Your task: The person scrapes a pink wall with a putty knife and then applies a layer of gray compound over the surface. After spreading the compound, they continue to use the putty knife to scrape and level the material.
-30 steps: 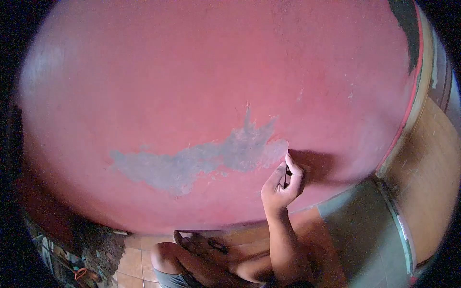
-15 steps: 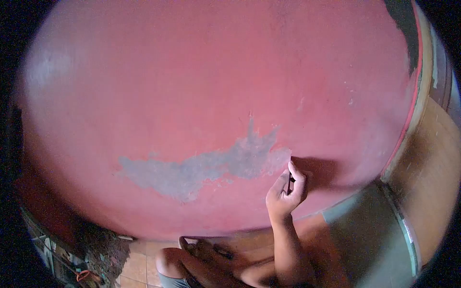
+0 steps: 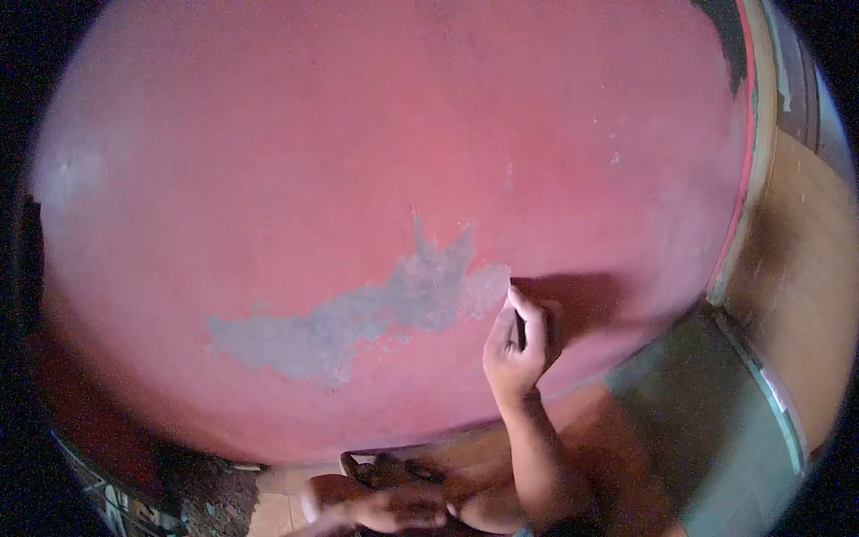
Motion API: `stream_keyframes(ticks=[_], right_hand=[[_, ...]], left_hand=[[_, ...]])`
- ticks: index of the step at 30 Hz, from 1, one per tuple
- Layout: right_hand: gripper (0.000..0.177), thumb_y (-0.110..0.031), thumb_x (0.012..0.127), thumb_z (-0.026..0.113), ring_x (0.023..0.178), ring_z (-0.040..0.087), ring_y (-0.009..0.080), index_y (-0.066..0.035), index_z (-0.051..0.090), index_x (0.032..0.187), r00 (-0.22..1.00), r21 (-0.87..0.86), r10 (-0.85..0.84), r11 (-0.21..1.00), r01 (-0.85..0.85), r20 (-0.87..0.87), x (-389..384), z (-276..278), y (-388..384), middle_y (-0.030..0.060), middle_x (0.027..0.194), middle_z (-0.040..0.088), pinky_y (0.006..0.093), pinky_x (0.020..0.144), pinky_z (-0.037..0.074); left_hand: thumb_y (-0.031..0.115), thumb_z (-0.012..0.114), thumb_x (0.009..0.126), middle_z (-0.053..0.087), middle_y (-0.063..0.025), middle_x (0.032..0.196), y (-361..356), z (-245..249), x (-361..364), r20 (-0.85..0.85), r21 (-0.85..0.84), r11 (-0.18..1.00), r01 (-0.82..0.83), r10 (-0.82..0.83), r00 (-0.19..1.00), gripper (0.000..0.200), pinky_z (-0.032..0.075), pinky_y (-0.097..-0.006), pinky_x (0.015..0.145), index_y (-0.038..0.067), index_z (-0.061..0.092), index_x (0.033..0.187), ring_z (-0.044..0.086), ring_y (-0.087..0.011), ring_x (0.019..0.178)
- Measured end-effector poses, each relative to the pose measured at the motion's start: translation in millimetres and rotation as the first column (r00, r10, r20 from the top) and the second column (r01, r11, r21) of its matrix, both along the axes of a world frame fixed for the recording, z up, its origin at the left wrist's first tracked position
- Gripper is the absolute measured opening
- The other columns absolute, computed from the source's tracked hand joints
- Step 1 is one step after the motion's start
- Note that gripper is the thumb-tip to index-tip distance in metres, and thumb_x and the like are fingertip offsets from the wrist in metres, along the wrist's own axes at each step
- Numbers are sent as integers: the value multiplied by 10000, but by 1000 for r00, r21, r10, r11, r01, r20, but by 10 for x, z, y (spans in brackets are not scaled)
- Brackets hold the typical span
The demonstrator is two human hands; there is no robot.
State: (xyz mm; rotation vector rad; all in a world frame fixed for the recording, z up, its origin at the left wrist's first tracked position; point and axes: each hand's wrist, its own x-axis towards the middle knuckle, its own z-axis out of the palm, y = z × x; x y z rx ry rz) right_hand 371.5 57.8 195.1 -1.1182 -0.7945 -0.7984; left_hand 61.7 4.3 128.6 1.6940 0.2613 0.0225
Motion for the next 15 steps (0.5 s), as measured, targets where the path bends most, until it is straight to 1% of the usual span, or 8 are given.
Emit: stream_keyframes(ticks=[1,2,3,6,9,12,14,15], right_hand=[[190,94,1003,685,849,643,220,19,733,1171,997,9,44,999,-43,-61,9,23,-16,105,982,652,349,723,524],[191,98,1001,684,844,640,224,19,735,1167,989,18,88,996,-87,-119,30,39,-21,102,974,649,351,722,522],[202,101,985,692,828,636,236,13,744,1159,996,18,36,999,-35,-76,73,31,-2,102,953,644,358,714,517],[221,95,967,705,815,634,247,-4,752,1158,1000,-28,17,999,-17,6,-132,-31,-18,108,940,656,371,715,520],[246,109,934,730,860,689,298,-9,758,1149,995,2,15,1000,-15,102,-208,-111,37,133,989,729,379,744,550],[362,137,865,735,858,696,323,-57,780,1167,997,11,76,997,-76,23,-75,-78,7,114,992,737,409,799,555],[352,133,863,737,875,704,323,-55,788,1156,998,52,26,998,-29,51,19,-127,82,122,997,749,408,791,563],[342,112,852,752,906,707,334,-56,792,1147,1000,-1,24,1000,-24,6,17,-175,83,134,999,752,413,808,561]], left_hand=[[296,746,1087,753,-92,1204,182,66,-9,-51,101,994,-39,44,998,250,548,-412,1013,66,733,1184,697,-211,1097],[282,737,1092,741,-93,1241,345,124,-50,-165,200,979,-32,66,984,287,554,-385,1011,50,704,1257,693,-206,1159],[269,728,1097,730,-94,1278,508,182,-91,-278,291,957,-3,88,957,336,560,-357,1009,33,675,1330,689,-201,1220],[344,752,1079,720,-107,1319,842,84,-185,-320,72,984,-162,177,931,386,535,-426,1070,76,691,1351,662,-244,1293],[244,728,1093,702,-130,1425,942,-67,-83,-548,140,965,-221,261,794,406,576,-381,1044,28,632,1423,677,-236,1319],[209,727,1091,714,-147,1397,647,333,-46,-210,330,944,-11,85,974,354,599,-361,1000,16,655,1379,700,-229,1285],[249,727,1091,721,-156,1338,599,921,-63,163,381,924,34,-103,981,311,586,-378,1009,36,698,1316,705,-259,1246],[251,728,1090,721,-155,1338,591,1098,-105,281,361,933,7,-115,953,313,585,-379,1010,37,698,1316,704,-259,1246]])
